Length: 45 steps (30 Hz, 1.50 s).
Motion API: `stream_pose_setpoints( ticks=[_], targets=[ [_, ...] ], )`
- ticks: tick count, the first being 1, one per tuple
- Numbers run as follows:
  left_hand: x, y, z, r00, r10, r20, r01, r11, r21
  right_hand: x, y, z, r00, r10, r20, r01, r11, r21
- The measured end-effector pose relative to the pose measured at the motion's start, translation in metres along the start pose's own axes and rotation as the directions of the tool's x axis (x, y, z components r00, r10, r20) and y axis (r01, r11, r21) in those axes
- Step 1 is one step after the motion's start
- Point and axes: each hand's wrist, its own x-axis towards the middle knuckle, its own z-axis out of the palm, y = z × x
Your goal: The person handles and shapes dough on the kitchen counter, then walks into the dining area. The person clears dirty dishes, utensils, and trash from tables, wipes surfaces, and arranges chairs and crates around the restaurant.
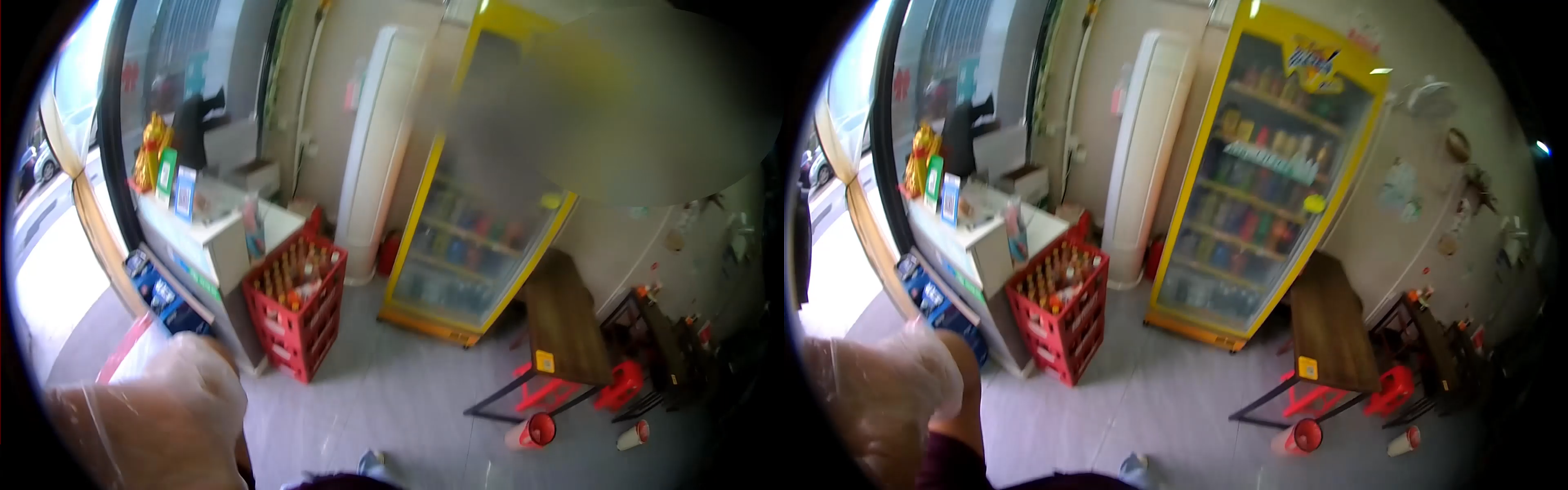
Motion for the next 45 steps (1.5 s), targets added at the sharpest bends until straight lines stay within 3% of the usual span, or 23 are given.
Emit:
stream_pose_setpoints(
  ticks=[6, 7, 8, 9, 11, 12, 13, 16, 17, 19, 21, 23, 24, 25, 26, 27, 29, 30, 31, 34, 38, 40, 45],
  targets=[
    [0.004, -0.073, 0.084, 0.996, 0.081, 0.029, -0.086, 0.955, 0.285, 0.157, -0.292, 0.008, 0.949, -0.186, 0.255, 0.254, 0.929, -0.269],
    [0.001, -0.080, 0.092, 0.993, 0.116, 0.015, -0.114, 0.939, 0.324, 0.195, -0.359, 0.023, 0.874, -0.376, 0.309, 0.475, 0.798, -0.371],
    [-0.002, -0.086, 0.101, 0.990, 0.144, 0.010, -0.138, 0.927, 0.350, 0.207, -0.420, 0.040, 0.665, -0.726, 0.174, 0.686, 0.502, -0.526],
    [-0.002, -0.094, 0.113, 0.986, 0.164, 0.015, -0.158, 0.914, 0.375, 0.191, -0.493, 0.053, 0.562, -0.812, 0.158, 0.753, 0.423, -0.504],
    [-0.007, -0.121, 0.148, 0.978, 0.203, 0.044, -0.204, 0.905, 0.372, 0.160, -0.607, 0.068, 0.535, -0.780, 0.325, 0.842, 0.459, -0.284],
    [-0.003, -0.142, 0.168, 0.971, 0.233, 0.059, -0.239, 0.902, 0.358, 0.147, -0.659, 0.082, 0.549, -0.742, 0.386, 0.790, 0.611, 0.052],
    [-0.007, -0.163, 0.183, 0.960, 0.271, 0.069, -0.278, 0.891, 0.358, 0.124, -0.716, 0.093, 0.570, -0.722, 0.391, 0.795, 0.606, -0.039],
    [-0.013, -0.222, 0.231, 0.928, 0.359, 0.100, -0.371, 0.874, 0.314, 0.175, -0.849, 0.148, 0.273, -0.897, 0.347, 0.943, 0.321, 0.087],
    [-0.020, -0.254, 0.247, 0.923, 0.374, 0.096, -0.385, 0.876, 0.290, 0.201, -0.897, 0.173, 0.140, -0.939, 0.315, 0.986, 0.163, 0.046],
    [-0.013, -0.301, 0.287, 0.917, 0.393, 0.066, -0.396, 0.880, 0.262, 0.164, -0.982, 0.160, 0.009, -0.965, 0.263, 0.999, 0.022, 0.050],
    [-0.016, -0.354, 0.326, 0.920, 0.391, 0.016, -0.380, 0.883, 0.274, 0.132, -1.056, 0.142, 0.182, -0.949, 0.257, 0.983, 0.166, -0.084],
    [-0.041, -0.404, 0.365, 0.953, 0.302, -0.009, -0.275, 0.880, 0.387, 0.150, -1.132, 0.142, 0.066, -0.996, 0.054, 0.982, 0.055, -0.182],
    [-0.069, -0.436, 0.378, 0.985, 0.170, 0.002, -0.142, 0.818, 0.557, 0.151, -1.173, 0.137, 0.057, -0.998, -0.025, 0.951, 0.062, -0.304],
    [-0.090, -0.454, 0.389, 0.997, -0.071, -0.024, 0.071, 0.786, 0.614, 0.158, -1.216, 0.133, 0.108, -0.992, -0.066, 0.926, 0.124, -0.357],
    [-0.104, -0.459, 0.406, 0.917, -0.387, -0.093, 0.337, 0.632, 0.697, 0.170, -1.260, 0.126, 0.157, -0.983, -0.097, 0.894, 0.183, -0.409],
    [-0.130, -0.478, 0.407, 0.827, -0.547, -0.132, 0.515, 0.640, 0.570, 0.225, -1.313, 0.123, 0.101, -0.977, -0.190, 0.859, 0.182, -0.478],
    [-0.165, -0.507, 0.408, 0.804, -0.591, 0.059, 0.350, 0.552, 0.757, 0.167, -1.372, 0.082, 0.240, -0.930, -0.278, 0.847, 0.341, -0.408],
    [-0.183, -0.518, 0.408, 0.809, -0.571, 0.141, 0.238, 0.537, 0.809, 0.197, -1.415, 0.076, 0.113, -0.903, -0.415, 0.802, 0.329, -0.498],
    [-0.193, -0.521, 0.418, 0.756, -0.652, 0.062, 0.303, 0.432, 0.850, 0.164, -1.435, 0.048, 0.321, -0.897, -0.304, 0.776, 0.433, -0.458],
    [-0.224, -0.536, 0.428, 0.586, -0.794, -0.158, 0.391, 0.106, 0.914, 0.207, -1.516, 0.061, 0.220, -0.945, -0.242, 0.827, 0.312, -0.468],
    [-0.260, -0.554, 0.445, 0.555, -0.717, -0.422, 0.401, -0.214, 0.891, 0.279, -1.592, 0.148, 0.188, -0.980, -0.069, 0.879, 0.199, -0.433],
    [-0.271, -0.571, 0.463, 0.506, -0.730, -0.458, 0.388, -0.282, 0.877, 0.299, -1.617, 0.197, 0.175, -0.984, 0.026, 0.893, 0.147, -0.426],
    [-0.301, -0.631, 0.495, 0.350, -0.849, -0.395, 0.350, -0.273, 0.896, 0.330, -1.626, 0.276, 0.194, -0.963, 0.185, 0.923, 0.115, -0.366]
  ],
)
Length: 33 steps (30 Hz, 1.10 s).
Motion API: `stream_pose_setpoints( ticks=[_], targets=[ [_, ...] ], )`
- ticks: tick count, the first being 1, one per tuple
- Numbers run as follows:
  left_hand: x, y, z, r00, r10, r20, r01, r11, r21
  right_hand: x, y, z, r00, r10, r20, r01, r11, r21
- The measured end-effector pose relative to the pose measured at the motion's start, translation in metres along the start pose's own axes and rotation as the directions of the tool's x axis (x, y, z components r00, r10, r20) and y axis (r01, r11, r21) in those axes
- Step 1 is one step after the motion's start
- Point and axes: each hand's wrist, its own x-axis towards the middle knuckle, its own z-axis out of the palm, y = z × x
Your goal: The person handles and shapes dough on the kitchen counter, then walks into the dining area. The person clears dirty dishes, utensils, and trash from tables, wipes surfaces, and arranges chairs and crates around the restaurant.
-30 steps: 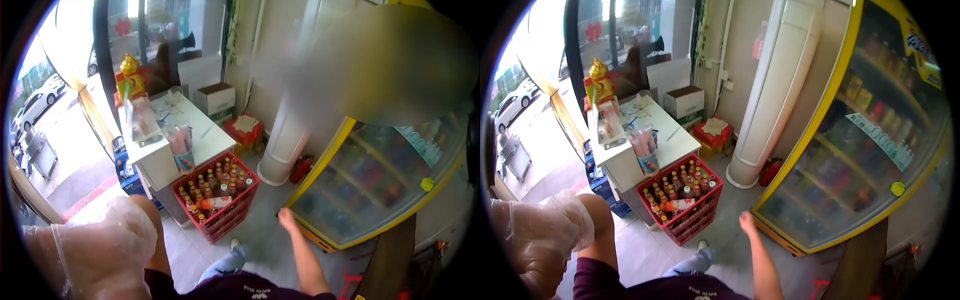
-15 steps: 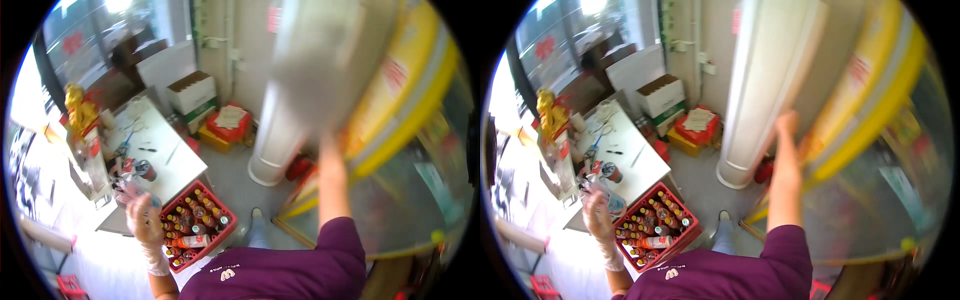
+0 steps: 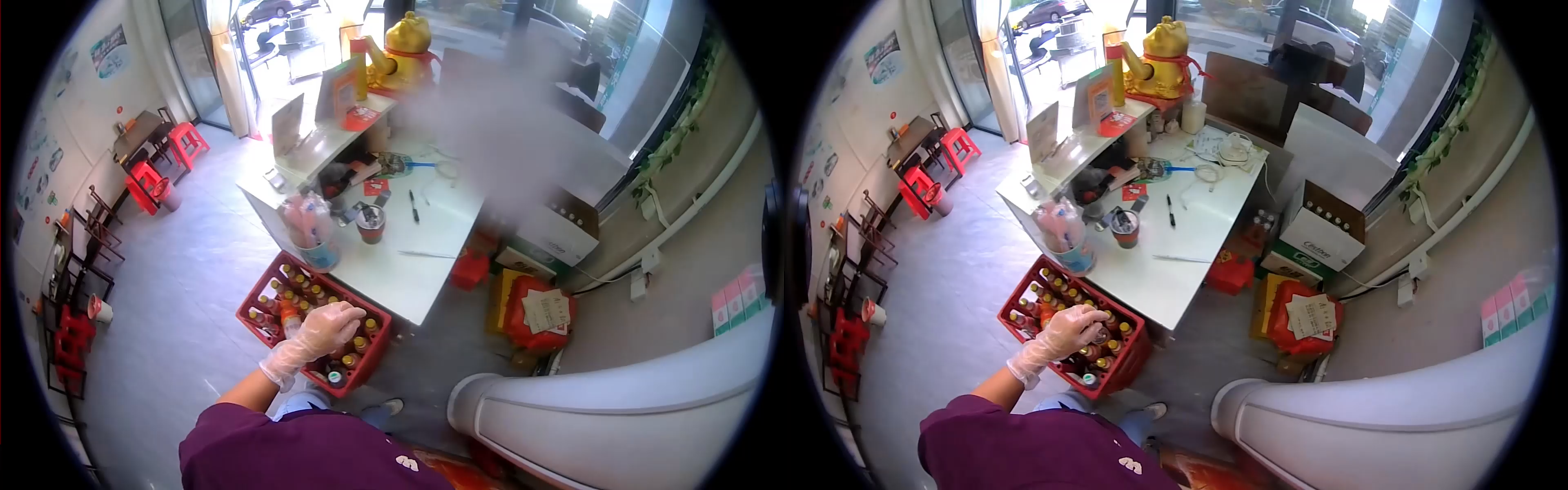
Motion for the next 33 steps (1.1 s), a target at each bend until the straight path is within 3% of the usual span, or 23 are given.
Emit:
stream_pose_setpoints(
  ticks=[4, 23, 33],
  targets=[
    [0.029, 0.019, 0.036, 0.991, 0.128, 0.047, -0.127, 0.992, -0.015, 0.001, 0.002, 0.040, 0.996, -0.017, 0.092, 0.011, 0.998, 0.066],
    [0.055, 0.064, 0.083, 0.959, 0.098, 0.265, -0.111, 0.993, 0.032, -0.063, -0.011, 0.133, 0.913, -0.127, 0.389, 0.004, 0.954, 0.301],
    [0.039, 0.055, 0.072, 0.980, 0.116, 0.165, -0.132, 0.987, 0.090, -0.116, -0.035, 0.164, 0.831, -0.188, 0.524, -0.023, 0.929, 0.369]
  ],
)
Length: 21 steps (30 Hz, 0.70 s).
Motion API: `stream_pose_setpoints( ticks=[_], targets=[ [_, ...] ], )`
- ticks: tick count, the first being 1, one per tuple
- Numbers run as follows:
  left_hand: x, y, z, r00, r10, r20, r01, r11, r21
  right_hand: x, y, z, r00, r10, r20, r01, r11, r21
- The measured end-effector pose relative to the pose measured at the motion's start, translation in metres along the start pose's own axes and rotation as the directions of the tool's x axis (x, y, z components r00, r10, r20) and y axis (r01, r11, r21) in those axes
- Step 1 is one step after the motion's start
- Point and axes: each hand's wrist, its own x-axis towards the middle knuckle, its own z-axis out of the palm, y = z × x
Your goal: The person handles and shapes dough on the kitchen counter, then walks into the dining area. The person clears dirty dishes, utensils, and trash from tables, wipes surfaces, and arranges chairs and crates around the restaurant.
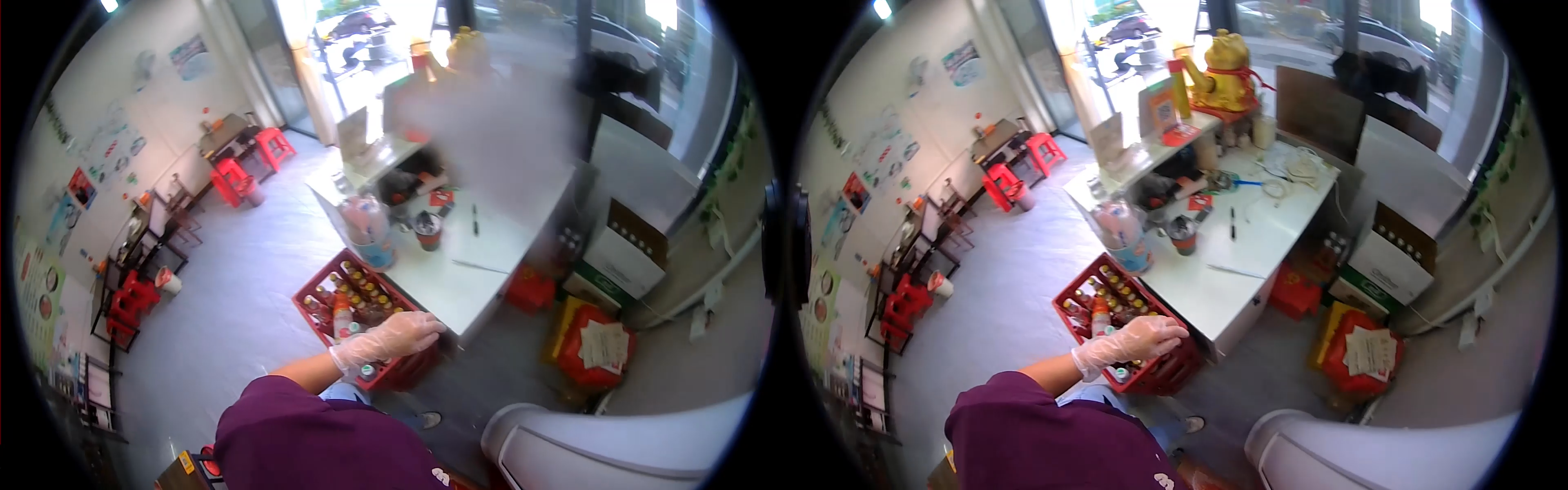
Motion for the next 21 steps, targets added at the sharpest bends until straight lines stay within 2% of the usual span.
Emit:
stream_pose_setpoints(
  ticks=[2, 7, 10, 11, 21],
  targets=[
    [-0.007, -0.004, -0.005, 0.999, -0.049, -0.013, 0.048, 0.999, -0.025, -0.003, -0.004, 0.015, 0.999, -0.010, 0.033, 0.010, 1.000, 0.005],
    [-0.027, -0.009, -0.024, 0.993, -0.018, -0.113, 0.025, 0.997, 0.066, -0.019, -0.016, 0.045, 0.991, -0.037, 0.132, 0.035, 0.999, 0.016],
    [-0.038, -0.014, -0.027, 0.991, -0.063, -0.117, 0.069, 0.996, 0.048, -0.033, -0.023, 0.063, 0.980, -0.055, 0.193, 0.050, 0.998, 0.033],
    [-0.042, -0.017, -0.026, 0.990, -0.036, -0.137, 0.046, 0.996, 0.071, -0.037, -0.025, 0.068, 0.974, -0.066, 0.216, 0.059, 0.997, 0.039],
    [-0.095, -0.031, -0.037, 0.970, -0.157, -0.184, 0.169, 0.984, 0.052, -0.100, -0.047, 0.132, 0.876, -0.150, 0.458, 0.124, 0.989, 0.087]
  ],
)
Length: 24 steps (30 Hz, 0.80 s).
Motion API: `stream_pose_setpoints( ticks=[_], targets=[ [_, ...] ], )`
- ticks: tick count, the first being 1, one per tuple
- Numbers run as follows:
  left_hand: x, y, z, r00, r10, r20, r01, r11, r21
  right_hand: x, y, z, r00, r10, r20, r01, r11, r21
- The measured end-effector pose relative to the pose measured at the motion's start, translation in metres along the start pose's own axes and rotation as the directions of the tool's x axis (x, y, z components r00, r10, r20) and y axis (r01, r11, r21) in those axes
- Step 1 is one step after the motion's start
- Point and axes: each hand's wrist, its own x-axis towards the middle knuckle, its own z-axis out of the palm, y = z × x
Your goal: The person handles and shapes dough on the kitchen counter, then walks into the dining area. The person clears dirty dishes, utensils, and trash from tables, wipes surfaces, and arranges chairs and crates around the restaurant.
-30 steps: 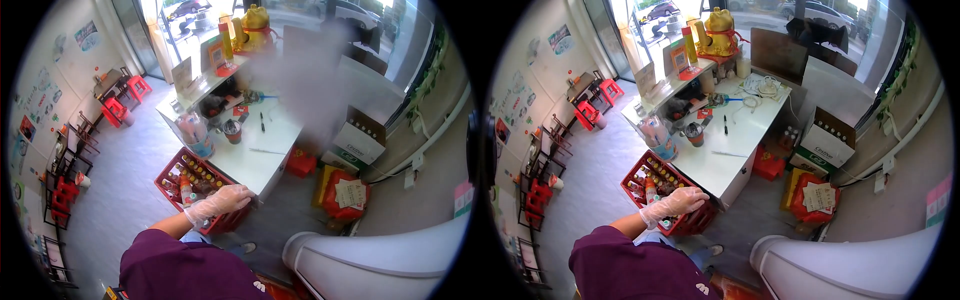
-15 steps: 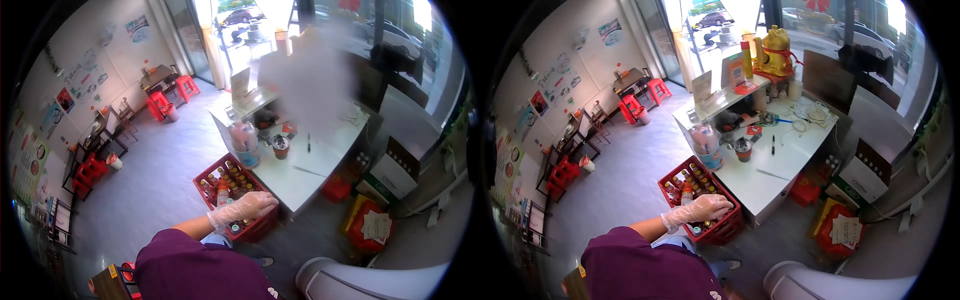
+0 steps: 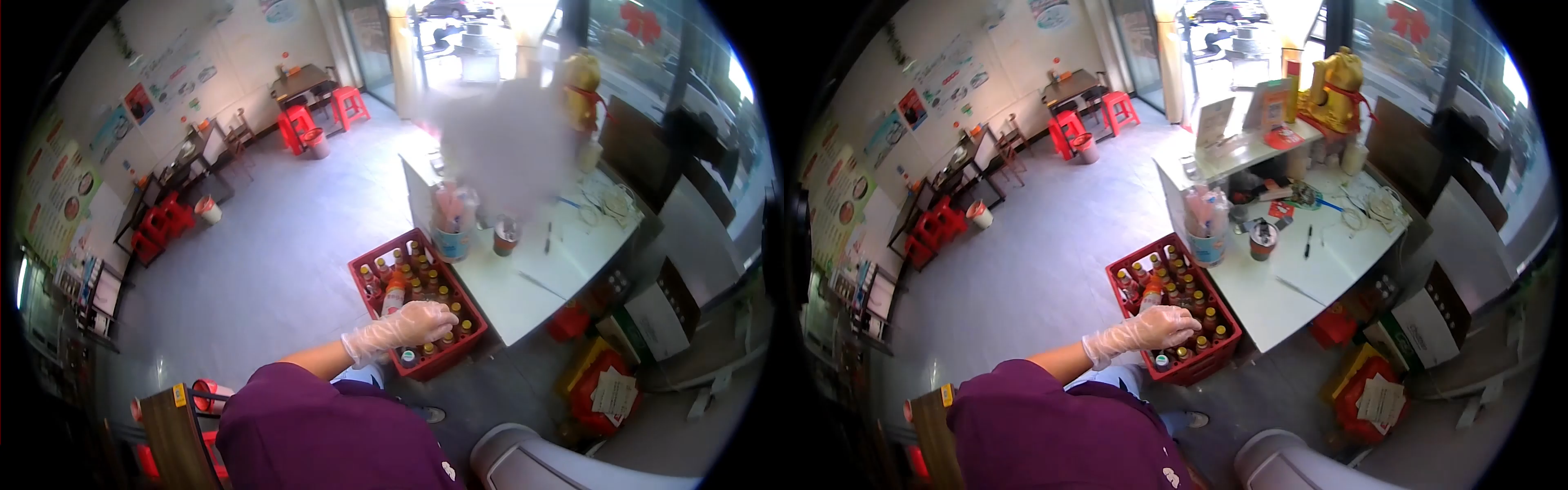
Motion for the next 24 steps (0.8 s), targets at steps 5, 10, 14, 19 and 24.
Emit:
stream_pose_setpoints(
  ticks=[5, 10, 14, 19, 24],
  targets=[
    [-0.037, -0.028, -0.031, 0.994, -0.106, -0.022, 0.107, 0.994, 0.034, -0.017, -0.019, 0.070, 0.979, -0.043, 0.201, 0.047, 0.999, -0.017],
    [-0.103, -0.071, -0.069, 0.958, -0.274, -0.082, 0.278, 0.960, 0.032, -0.048, -0.053, 0.177, 0.885, -0.099, 0.455, 0.131, 0.991, -0.039],
    [-0.188, -0.123, -0.109, 0.871, -0.448, -0.204, 0.454, 0.891, -0.018, -0.097, -0.089, 0.287, 0.749, -0.123, 0.650, 0.213, 0.975, -0.060],
    [-0.328, -0.205, -0.174, 0.700, -0.565, -0.436, 0.631, 0.776, 0.010, -0.170, -0.125, 0.460, 0.565, -0.102, 0.819, 0.293, 0.952, -0.084],
    [-0.449, -0.250, -0.257, 0.427, -0.743, -0.515, 0.802, 0.574, -0.163, -0.216, -0.148, 0.586, 0.490, 0.010, 0.872, 0.348, 0.915, -0.206]
  ],
)
